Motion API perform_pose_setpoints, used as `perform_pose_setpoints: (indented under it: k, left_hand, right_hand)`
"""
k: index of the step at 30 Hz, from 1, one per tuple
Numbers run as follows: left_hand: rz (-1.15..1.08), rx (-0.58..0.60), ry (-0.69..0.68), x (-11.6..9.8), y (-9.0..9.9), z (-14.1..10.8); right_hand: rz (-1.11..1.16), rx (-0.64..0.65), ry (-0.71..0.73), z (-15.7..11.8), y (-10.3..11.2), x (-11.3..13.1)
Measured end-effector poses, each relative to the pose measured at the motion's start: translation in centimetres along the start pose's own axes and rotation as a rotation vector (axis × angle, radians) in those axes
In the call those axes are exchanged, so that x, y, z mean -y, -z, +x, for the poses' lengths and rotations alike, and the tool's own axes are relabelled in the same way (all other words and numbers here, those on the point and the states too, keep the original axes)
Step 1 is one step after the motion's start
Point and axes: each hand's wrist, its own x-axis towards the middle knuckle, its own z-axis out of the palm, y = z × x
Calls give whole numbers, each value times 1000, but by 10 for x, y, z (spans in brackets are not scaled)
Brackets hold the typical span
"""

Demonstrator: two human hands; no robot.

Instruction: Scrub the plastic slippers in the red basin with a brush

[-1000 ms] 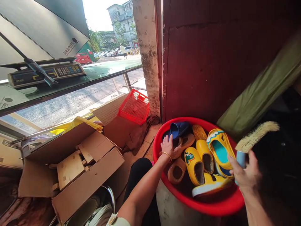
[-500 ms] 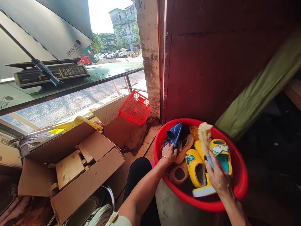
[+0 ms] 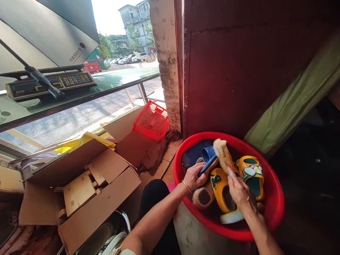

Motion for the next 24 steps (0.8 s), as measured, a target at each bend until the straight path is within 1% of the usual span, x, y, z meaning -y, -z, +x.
perform_pose_setpoints:
  k: [2,3,6,7,8,10,12,14,16,18,19,22,24]
  left_hand:
    - [15,41,-51,4,2,0]
    - [26,45,-68,6,2,0]
    - [50,4,-93,9,5,-2]
    - [46,-11,-97,9,6,-4]
    - [35,-25,-97,8,7,-5]
    - [-9,-63,-63,7,9,-7]
    - [-93,-128,55,7,10,-7]
    - [-238,-211,229,9,11,-5]
    - [-435,-284,386,15,10,-2]
    - [-614,-340,495,25,6,0]
    - [-669,-356,535,30,3,1]
    - [-726,-354,647,50,-11,0]
    - [-723,-356,702,62,-20,-2]
  right_hand:
    - [28,-77,-34,1,-2,-8]
    - [43,-90,-12,-1,-3,-8]
    - [51,-35,122,-10,-2,4]
    - [41,-15,146,-12,0,9]
    - [29,-4,145,-13,2,11]
    - [8,-10,73,-12,7,10]
    - [5,-9,-34,-9,12,2]
    - [12,37,-111,-11,14,-5]
    - [1,150,-125,-18,15,-4]
    - [-59,298,-120,-26,16,2]
    - [-106,373,-122,-29,16,6]
    - [-246,545,-148,-32,15,14]
    - [-287,610,-151,-30,12,14]
